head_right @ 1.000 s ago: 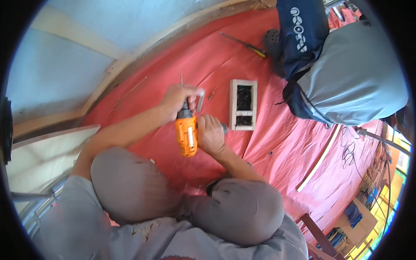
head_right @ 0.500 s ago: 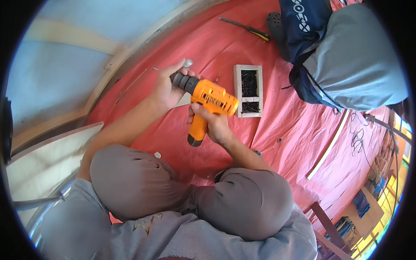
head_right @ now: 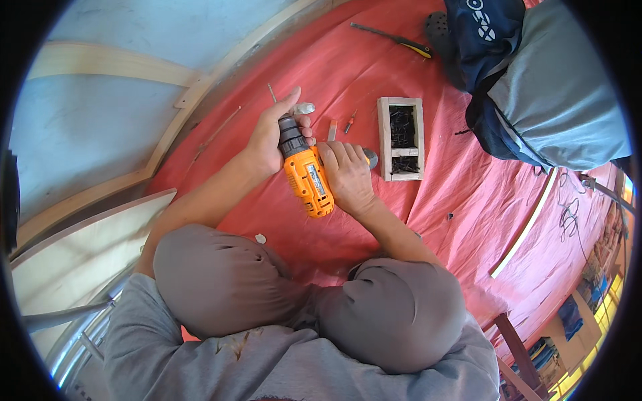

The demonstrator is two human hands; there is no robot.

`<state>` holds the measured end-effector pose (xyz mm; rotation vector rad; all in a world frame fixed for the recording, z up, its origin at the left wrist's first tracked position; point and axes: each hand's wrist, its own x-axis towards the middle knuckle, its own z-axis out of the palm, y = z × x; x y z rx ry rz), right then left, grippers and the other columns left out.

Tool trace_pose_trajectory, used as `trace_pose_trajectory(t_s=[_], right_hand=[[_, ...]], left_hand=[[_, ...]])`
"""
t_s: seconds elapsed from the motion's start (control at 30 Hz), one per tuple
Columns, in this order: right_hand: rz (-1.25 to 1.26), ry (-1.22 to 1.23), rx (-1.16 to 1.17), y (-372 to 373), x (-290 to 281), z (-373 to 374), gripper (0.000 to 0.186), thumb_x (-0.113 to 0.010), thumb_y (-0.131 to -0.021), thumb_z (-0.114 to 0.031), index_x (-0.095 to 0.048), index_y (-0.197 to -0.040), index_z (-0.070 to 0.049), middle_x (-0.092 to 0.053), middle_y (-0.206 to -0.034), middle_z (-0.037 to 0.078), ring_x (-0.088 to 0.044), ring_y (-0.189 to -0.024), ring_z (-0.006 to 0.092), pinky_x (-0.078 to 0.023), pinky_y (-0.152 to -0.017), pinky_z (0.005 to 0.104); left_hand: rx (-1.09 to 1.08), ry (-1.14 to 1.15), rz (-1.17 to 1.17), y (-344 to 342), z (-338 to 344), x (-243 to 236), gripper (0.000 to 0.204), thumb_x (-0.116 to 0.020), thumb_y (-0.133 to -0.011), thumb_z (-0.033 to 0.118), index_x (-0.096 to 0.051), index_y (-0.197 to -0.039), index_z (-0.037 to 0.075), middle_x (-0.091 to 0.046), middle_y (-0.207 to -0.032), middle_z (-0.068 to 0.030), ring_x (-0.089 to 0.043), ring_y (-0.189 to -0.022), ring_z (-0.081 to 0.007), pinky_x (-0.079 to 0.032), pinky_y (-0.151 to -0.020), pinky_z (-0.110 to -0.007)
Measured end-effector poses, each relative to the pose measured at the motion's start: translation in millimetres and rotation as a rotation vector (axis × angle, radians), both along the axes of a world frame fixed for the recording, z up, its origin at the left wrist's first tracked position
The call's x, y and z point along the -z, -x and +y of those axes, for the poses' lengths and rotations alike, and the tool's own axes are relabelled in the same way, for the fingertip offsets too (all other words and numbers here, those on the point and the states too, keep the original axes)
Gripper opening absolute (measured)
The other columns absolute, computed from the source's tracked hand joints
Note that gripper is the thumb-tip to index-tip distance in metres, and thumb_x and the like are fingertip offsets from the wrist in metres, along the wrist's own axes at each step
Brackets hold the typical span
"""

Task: The person picks up screws and uses a power drill to secure wood trim pieces to a wall inside a building under construction.

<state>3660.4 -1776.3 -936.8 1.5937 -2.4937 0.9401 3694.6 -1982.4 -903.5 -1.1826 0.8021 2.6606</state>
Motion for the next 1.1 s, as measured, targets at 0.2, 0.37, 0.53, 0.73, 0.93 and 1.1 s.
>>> trace_pose_trajectory(t_s=[0.2, 0.37, 0.53, 0.73, 0.93, 1.1], right_hand=[[-0.102, 0.085, -0.010, -3, -1, -3, 0.040, -0.073, -0.088, -0.018, -0.061, -0.123, -0.002, -0.066, -0.096, 0.015, -0.066, -0.086, 0.0353, -0.051, -0.078, 0.0464], [-0.597, 0.222, 0.004, -22, 12, -5, 0.035, -0.080, -0.088, -0.009, -0.059, -0.115, -0.001, -0.068, -0.089, 0.019, -0.071, -0.079, 0.0427, -0.056, -0.067, 0.0484], [-0.764, 0.192, 0.002, -39, 26, -5, 0.044, -0.081, -0.088, -0.018, -0.057, -0.120, -0.002, -0.068, -0.095, 0.023, -0.069, -0.085, 0.0475, -0.056, -0.072, 0.0513], [-0.985, 0.163, 0.028, -51, 29, -14, 0.040, -0.079, -0.091, -0.015, -0.057, -0.123, -0.003, -0.071, -0.099, 0.025, -0.072, -0.091, 0.0480, -0.057, -0.073, 0.0510], [-0.537, 0.101, -0.041, -26, 22, -14, 0.033, -0.078, -0.089, -0.018, -0.061, -0.114, -0.004, -0.069, -0.093, 0.022, -0.070, -0.085, 0.0442, -0.055, -0.073, 0.0502], [-0.364, 0.116, -0.102, -32, 29, -8, 0.029, -0.075, -0.088, -0.019, -0.060, -0.108, -0.003, -0.066, -0.088, 0.020, -0.067, -0.082, 0.0421, -0.053, -0.072, 0.0515]], left_hand=[[0.082, 0.098, 0.113, 0, 6, -27, 0.061, -0.073, -0.101, 0.055, -0.061, -0.126, 0.000, -0.054, -0.067, 0.0020, -0.054, -0.058, -0.0119, -0.051, -0.064, -0.035], [0.071, -0.037, 0.220, 4, 11, -42, 0.056, -0.070, -0.103, 0.056, -0.066, -0.118, 0.002, -0.050, -0.063, 0.0042, -0.052, -0.057, -0.0108, -0.049, -0.063, -0.034], [0.106, -0.069, 0.267, -7, 9, -32, 0.048, -0.068, -0.106, 0.052, -0.069, -0.108, 0.004, -0.047, -0.060, 0.0055, -0.051, -0.056, -0.0112, -0.048, -0.064, -0.034], [0.081, -0.113, 0.281, -10, 4, -33, 0.042, -0.068, -0.107, 0.046, -0.067, -0.109, 0.004, -0.047, -0.060, 0.0056, -0.052, -0.058, -0.0116, -0.049, -0.066, -0.036], [0.033, -0.036, 0.152, -22, -9, -26, 0.037, -0.077, -0.101, 0.032, -0.064, -0.118, 0.002, -0.053, -0.068, 0.0035, -0.058, -0.065, -0.0139, -0.054, -0.070, -0.039], [0.123, 0.071, 0.161, -35, -6, -13, 0.024, -0.075, -0.100, 0.021, -0.069, -0.115, 0.003, -0.050, -0.069, 0.0050, -0.056, -0.066, -0.0122, -0.054, -0.073, -0.039]])
